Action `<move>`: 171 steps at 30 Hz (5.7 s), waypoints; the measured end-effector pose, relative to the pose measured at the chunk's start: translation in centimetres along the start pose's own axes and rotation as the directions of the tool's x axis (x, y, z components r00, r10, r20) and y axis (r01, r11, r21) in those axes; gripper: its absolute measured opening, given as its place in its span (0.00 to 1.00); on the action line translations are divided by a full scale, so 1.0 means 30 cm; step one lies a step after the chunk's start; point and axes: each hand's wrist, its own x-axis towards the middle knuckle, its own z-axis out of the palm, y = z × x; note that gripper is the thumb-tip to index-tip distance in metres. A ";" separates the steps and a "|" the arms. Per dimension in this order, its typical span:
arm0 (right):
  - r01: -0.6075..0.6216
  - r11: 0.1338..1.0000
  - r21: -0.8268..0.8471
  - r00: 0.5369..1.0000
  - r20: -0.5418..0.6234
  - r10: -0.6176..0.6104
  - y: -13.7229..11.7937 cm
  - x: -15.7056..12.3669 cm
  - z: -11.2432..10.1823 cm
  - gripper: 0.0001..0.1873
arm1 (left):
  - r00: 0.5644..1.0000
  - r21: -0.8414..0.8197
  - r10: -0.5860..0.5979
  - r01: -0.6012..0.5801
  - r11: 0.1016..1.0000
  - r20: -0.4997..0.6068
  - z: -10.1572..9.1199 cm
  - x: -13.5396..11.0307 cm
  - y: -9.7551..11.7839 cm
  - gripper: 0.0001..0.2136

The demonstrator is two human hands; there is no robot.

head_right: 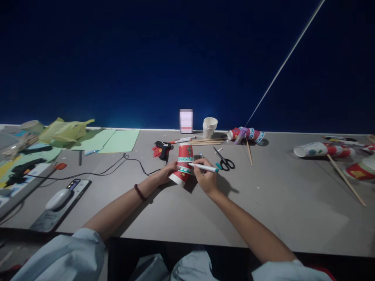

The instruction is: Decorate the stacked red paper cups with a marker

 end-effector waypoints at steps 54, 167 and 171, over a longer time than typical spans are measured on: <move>-0.037 0.999 0.035 0.999 -0.012 0.037 -0.013 0.007 -0.002 0.03 | 1.000 0.002 0.007 -0.007 1.000 0.027 -0.002 0.000 0.001 0.31; 0.035 0.998 -0.049 0.999 -0.002 -0.035 -0.003 0.003 -0.013 0.04 | 0.996 -0.008 -0.064 0.065 0.998 0.056 0.025 -0.025 0.030 0.25; 0.013 0.999 -0.034 1.000 -0.019 -0.014 -0.020 0.005 -0.011 0.04 | 0.998 -0.011 -0.054 0.054 0.998 0.044 0.031 -0.025 0.033 0.25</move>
